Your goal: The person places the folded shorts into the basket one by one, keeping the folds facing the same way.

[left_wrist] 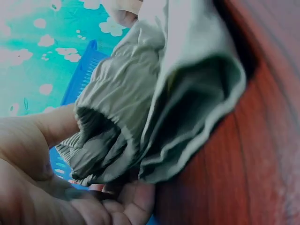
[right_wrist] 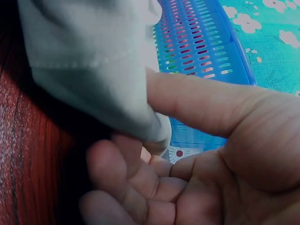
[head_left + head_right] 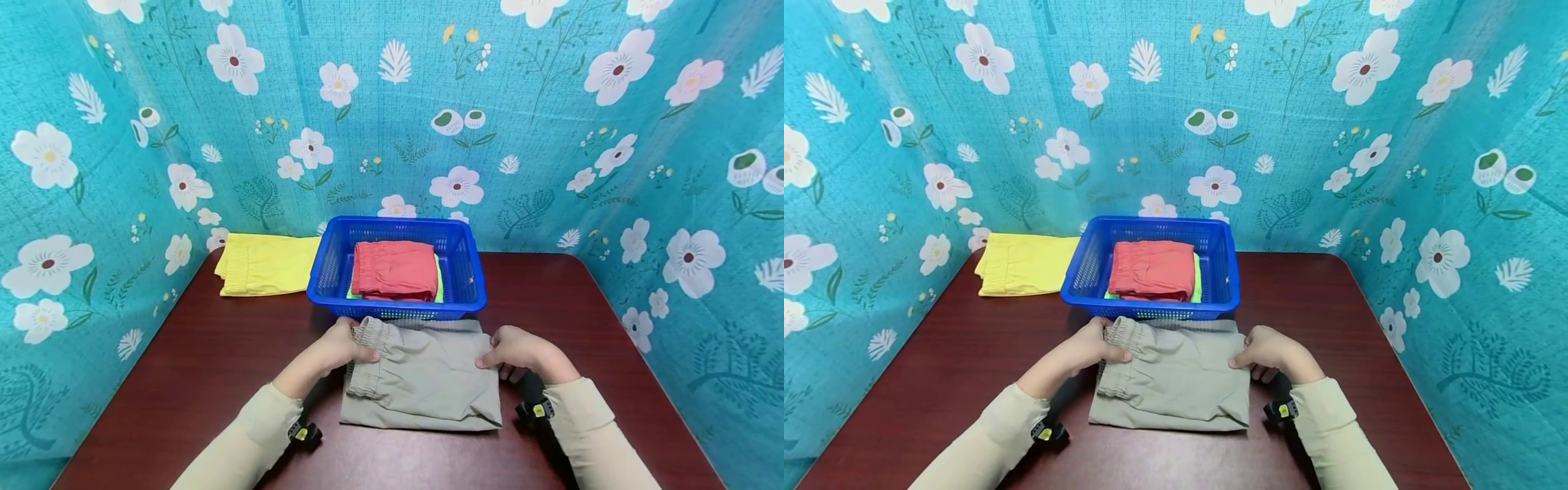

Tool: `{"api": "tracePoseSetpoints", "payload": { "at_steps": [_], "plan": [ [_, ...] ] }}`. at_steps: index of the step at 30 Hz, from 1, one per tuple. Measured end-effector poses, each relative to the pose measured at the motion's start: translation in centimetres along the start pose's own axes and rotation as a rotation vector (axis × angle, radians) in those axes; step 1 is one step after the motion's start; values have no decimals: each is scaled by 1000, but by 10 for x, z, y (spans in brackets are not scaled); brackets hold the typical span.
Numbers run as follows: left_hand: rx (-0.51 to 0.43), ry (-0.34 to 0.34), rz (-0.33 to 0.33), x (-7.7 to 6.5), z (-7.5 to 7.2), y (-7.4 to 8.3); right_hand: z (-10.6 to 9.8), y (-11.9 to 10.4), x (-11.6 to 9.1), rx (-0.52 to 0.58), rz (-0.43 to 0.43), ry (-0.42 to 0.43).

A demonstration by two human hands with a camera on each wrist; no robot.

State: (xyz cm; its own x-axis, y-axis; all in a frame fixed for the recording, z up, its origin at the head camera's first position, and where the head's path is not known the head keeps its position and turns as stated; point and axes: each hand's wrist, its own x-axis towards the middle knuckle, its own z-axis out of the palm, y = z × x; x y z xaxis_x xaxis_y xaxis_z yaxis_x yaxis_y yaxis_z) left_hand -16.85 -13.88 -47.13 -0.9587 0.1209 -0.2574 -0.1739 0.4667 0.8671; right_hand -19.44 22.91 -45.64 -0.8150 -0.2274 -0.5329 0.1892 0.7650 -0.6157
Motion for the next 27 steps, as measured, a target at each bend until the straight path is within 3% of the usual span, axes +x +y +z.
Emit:
{"api": "tracePoseSetpoints", "payload": {
  "at_steps": [3, 11, 27],
  "plan": [
    [-76, -31, -20, 0, -4, 2, -1, 0, 0, 44, -7, -37],
    [-233, -278, -17, 0, -13, -1, -1, -2, -2, 66, -19, -74],
    [-202, -399, -90, -4, -26, 7, -9, 4, -1, 169, -134, -220]
  ]
}}
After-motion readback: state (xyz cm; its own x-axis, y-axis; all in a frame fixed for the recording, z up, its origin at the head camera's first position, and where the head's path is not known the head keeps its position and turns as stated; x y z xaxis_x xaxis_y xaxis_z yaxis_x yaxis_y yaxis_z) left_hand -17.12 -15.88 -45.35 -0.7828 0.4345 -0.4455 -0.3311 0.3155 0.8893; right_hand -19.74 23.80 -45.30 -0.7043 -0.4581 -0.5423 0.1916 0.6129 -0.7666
